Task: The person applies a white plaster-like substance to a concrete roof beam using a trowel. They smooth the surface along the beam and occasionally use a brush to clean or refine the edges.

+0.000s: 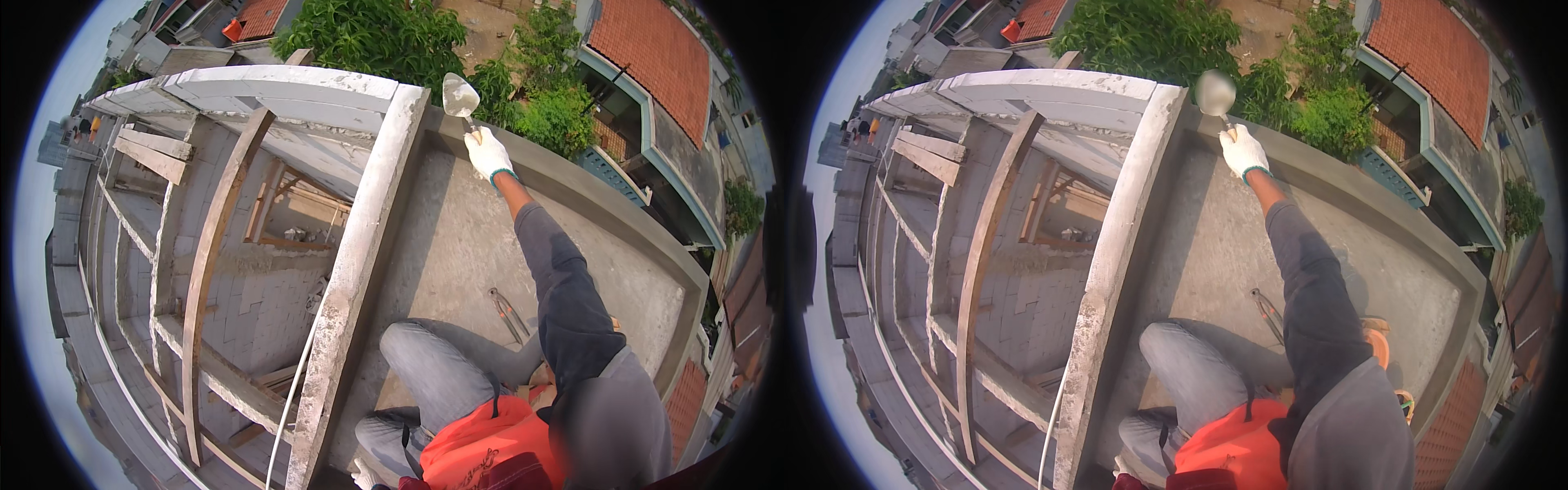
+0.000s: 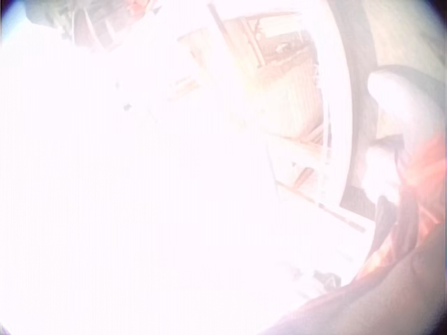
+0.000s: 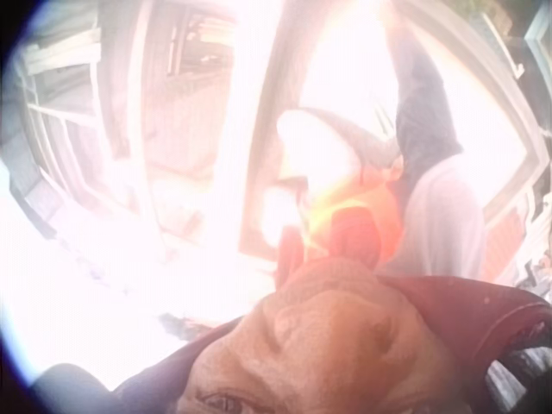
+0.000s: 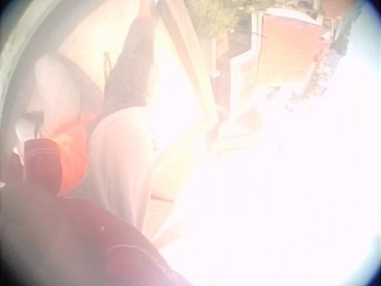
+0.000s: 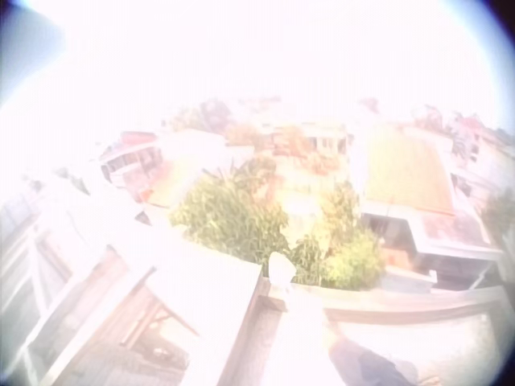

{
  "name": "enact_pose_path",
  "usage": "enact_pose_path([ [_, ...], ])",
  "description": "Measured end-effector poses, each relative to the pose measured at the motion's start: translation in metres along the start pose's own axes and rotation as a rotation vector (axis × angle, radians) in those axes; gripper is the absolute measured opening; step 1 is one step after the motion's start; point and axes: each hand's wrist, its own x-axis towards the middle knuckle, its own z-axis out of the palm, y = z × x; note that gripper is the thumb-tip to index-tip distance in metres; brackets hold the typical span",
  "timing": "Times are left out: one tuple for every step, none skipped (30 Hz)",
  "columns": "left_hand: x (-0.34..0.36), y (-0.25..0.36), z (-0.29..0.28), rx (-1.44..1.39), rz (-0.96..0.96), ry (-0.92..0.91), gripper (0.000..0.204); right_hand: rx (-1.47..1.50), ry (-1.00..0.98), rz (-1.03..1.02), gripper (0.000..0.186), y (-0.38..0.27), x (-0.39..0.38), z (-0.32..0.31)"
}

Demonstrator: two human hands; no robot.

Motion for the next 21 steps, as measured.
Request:
enact_pose_path([
  [0.0, 0.003, -0.003, 0.01, 0.009, 0.008, 0.108, 0.026, 0.023, 0.018, 0.054, -0.002, 0.009, 0.003],
  [0.001, 0.008, -0.004, 0.02, 0.019, 0.015, 0.108, 0.051, 0.048, 0.036, 0.053, -0.003, 0.016, 0.006],
  [0.003, 0.013, -0.006, 0.029, 0.031, 0.021, 0.108, 0.077, 0.075, 0.054, 0.052, -0.001, 0.022, 0.01],
  [0.005, 0.017, -0.007, 0.033, 0.044, 0.027, 0.107, 0.058, 0.062, 0.009, 0.053, 0.003, 0.025, 0.014],
  [0.007, 0.022, -0.009, 0.041, 0.061, 0.03, 0.107, 0.038, 0.05, -0.035, 0.053, 0.008, 0.027, 0.018],
  [0.006, 0.022, -0.01, 0.047, 0.067, 0.032, 0.107, 0.015, 0.029, -0.081, 0.054, 0.009, 0.025, 0.023],
  [0.007, 0.023, -0.011, 0.052, 0.077, 0.037, 0.106, -0.008, 0.008, -0.126, 0.054, 0.01, 0.023, 0.026],
  [0.008, 0.024, -0.012, 0.061, 0.086, 0.042, 0.106, -0.031, -0.003, -0.127, 0.054, 0.012, 0.024, 0.026],
  [0.008, 0.023, -0.014, 0.07, 0.095, 0.047, 0.106, 0.006, -0.026, -0.08, 0.054, 0.014, 0.027, 0.021],
  [0.01, 0.026, -0.014, 0.069, 0.109, 0.053, 0.106, 0.045, -0.044, -0.035, 0.055, 0.009, 0.029, 0.009],
  [0.012, 0.027, -0.014, 0.069, 0.125, 0.059, 0.105, 0.085, -0.063, 0.011, 0.055, 0.005, 0.03, 0.002],
  [0.012, 0.027, -0.015, 0.074, 0.136, 0.065, 0.105, 0.172, -0.034, 0.046, 0.054, 0.008, 0.036, 0.006],
  [0.012, 0.025, -0.017, 0.085, 0.152, 0.07, 0.105, 0.261, -0.003, 0.079, 0.053, 0.006, 0.038, 0.008],
  [0.009, 0.027, -0.019, 0.085, 0.161, 0.078, 0.104, 0.329, -0.01, 0.116, 0.052, -0.002, 0.037, 0.009],
  [0.01, 0.026, -0.02, 0.088, 0.174, 0.088, 0.104, 0.399, -0.018, 0.152, 0.052, -0.009, 0.037, 0.012],
  [0.009, 0.024, -0.02, 0.091, 0.184, 0.099, 0.104, 0.344, -0.053, 0.135, 0.052, -0.014, 0.034, 0.018],
  [0.008, 0.021, -0.021, 0.089, 0.192, 0.11, 0.103, 0.172, -0.173, 0.008, 0.044, -0.016, 0.028, 0.02],
  [0.015, 0.038, -0.019, 0.099, 0.247, 0.105, 0.103, -0.061, 0.024, -0.213, 0.049, 0.014, 0.047, 0.018],
  [0.022, 0.052, -0.017, 0.109, 0.303, 0.097, 0.103, -0.303, 0.211, -0.425, 0.054, 0.043, 0.066, 0.019],
  [0.02, 0.053, -0.018, 0.104, 0.321, 0.116, 0.102, -0.204, 0.199, -0.318, 0.054, 0.039, 0.066, 0.022],
  [0.018, 0.051, -0.021, 0.098, 0.346, 0.141, 0.102, -0.105, 0.183, -0.207, 0.055, 0.028, 0.063, 0.021],
])
